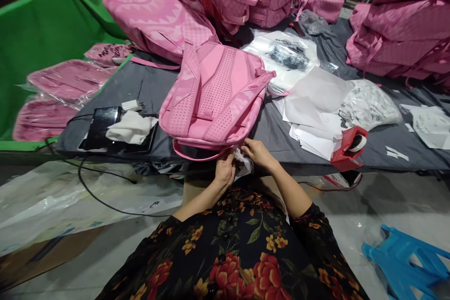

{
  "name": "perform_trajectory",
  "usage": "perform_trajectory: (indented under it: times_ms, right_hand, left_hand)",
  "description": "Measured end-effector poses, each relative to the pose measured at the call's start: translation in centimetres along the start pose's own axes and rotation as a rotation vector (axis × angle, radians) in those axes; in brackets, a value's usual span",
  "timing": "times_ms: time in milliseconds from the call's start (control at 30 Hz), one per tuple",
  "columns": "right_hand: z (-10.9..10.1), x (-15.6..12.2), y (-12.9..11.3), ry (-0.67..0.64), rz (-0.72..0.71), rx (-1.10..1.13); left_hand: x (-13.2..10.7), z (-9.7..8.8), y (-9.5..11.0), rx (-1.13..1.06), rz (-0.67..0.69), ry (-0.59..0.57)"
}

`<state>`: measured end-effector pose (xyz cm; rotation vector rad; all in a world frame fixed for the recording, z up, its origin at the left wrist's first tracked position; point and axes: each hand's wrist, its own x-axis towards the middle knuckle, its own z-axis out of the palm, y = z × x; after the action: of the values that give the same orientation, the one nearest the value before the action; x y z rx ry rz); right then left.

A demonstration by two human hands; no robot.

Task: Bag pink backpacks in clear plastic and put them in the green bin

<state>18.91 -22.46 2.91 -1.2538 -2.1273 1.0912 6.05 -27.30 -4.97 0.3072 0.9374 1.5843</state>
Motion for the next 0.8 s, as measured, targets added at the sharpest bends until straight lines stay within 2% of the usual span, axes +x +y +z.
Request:
perform_trajectory:
  times_ms: [233, 400, 467, 567, 633, 733, 800]
  right_hand:
    - [1.9, 1.1, 0.9, 0.033, 0.099, 0.18]
    - [2.3, 0.4, 0.6, 0.162, 0.186, 0.173]
    - [2.3, 0.0, 0.4, 0.106, 0.175, 0.234]
    - [2.3, -0.2, 0.3, -0.091, 0.2, 0.401]
    - [2.4, 0.2, 0.4, -0.177, 0.247, 0.506]
    - [2.8, 1.1, 0.9, -0.224, 0.326, 0.654]
    - [2.9, 1.4, 1.2, -0.234, 0.364, 0.747]
  left_hand:
    - [0.4, -0.4, 0.1, 0.098, 0.046, 0.038]
    - [0.4, 0.0, 0.2, 0.095, 0.095, 0.072]
    - [0.4, -0.2, 0.3, 0.103, 0.087, 0.069]
    - [0.6, -0.4, 0.6, 0.118, 0.057, 0.052]
    - [0.7, -0.2, 0.8, 0.12, 0.024, 0.042]
    - [0.6, 0.3, 1.0, 0.12, -0.017, 0.045]
    - [0.2, 0.2, 1.6, 0.153, -0.011, 0.005]
